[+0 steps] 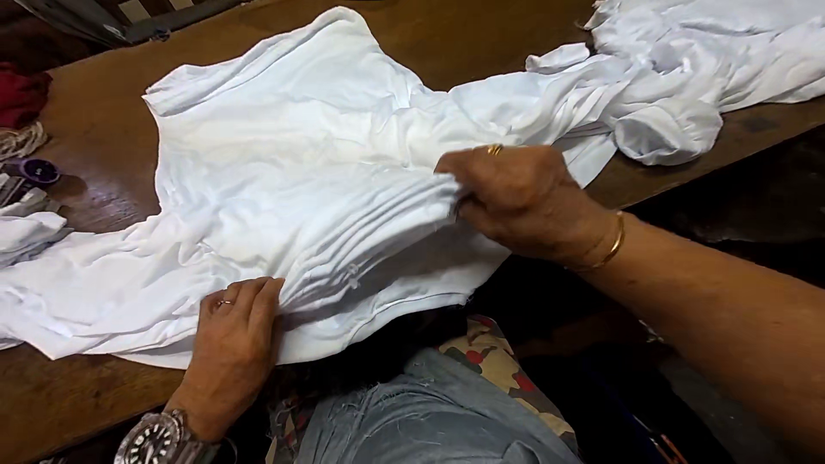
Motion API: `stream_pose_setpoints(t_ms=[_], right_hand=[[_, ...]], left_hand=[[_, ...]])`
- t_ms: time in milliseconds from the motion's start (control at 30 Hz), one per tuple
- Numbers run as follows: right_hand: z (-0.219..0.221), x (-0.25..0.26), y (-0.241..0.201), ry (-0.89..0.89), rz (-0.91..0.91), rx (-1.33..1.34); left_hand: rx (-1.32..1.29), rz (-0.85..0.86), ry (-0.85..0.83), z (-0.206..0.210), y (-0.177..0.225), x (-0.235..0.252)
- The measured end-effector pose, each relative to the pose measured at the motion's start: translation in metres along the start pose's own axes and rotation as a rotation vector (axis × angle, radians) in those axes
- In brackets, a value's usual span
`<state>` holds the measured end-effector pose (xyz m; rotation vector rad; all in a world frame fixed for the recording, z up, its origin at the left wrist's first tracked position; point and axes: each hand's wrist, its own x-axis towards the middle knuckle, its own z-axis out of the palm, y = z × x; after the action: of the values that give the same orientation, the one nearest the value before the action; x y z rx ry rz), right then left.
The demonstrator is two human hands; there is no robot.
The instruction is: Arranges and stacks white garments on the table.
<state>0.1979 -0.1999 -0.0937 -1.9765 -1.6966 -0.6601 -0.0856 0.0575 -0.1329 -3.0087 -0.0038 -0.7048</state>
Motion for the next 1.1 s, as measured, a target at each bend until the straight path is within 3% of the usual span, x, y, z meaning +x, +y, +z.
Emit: stream_pose_setpoints(t_ms=[133,300,433,533,633,700,767,867,1100], right_hand=[[0.007,0.009,-0.01,-0.078,0.093,0.005],[0.041,-0.025,-0.015,-0.11,-0.031,-0.029],[0.042,-0.009,0.006,-0.088,-0.064,0.091],[0.002,0.037,0.028,0.02,0.011,0.211],[-0.044,0.046,0.012,0.154,0.024,0.142],[-0.043,0.012,-0.007,0.148,-0.037,0.099],[-0.013,-0.041,-0.015,0.038,-0.027,0.142],[0.023,-0.09,-0.021,-0.018,-0.02,0.176],[0.042,-0.052,-0.009,-0.041,-0.041,0.221]], left_hand=[[-0.059,-0.04,-0.053,-0.012,-0.014,0.017],[-0.063,0.059,-0.085,-0.004,-0.017,0.008],[-0.104,-0.116,-0.117,-0.027,-0.037,0.029],[-0.036,-0.14,0.011,-0.07,-0.059,0.058],[-0.004,-0.265,0.108,-0.11,-0.012,0.058],[-0.025,-0.143,0.066,-0.098,0.007,0.026],[-0.12,-0.025,0.018,-0.05,0.015,-0.012],[-0.265,-0.078,0.011,0.001,0.026,-0.041],[-0.199,-0.117,-0.107,0.001,-0.023,0.001]])
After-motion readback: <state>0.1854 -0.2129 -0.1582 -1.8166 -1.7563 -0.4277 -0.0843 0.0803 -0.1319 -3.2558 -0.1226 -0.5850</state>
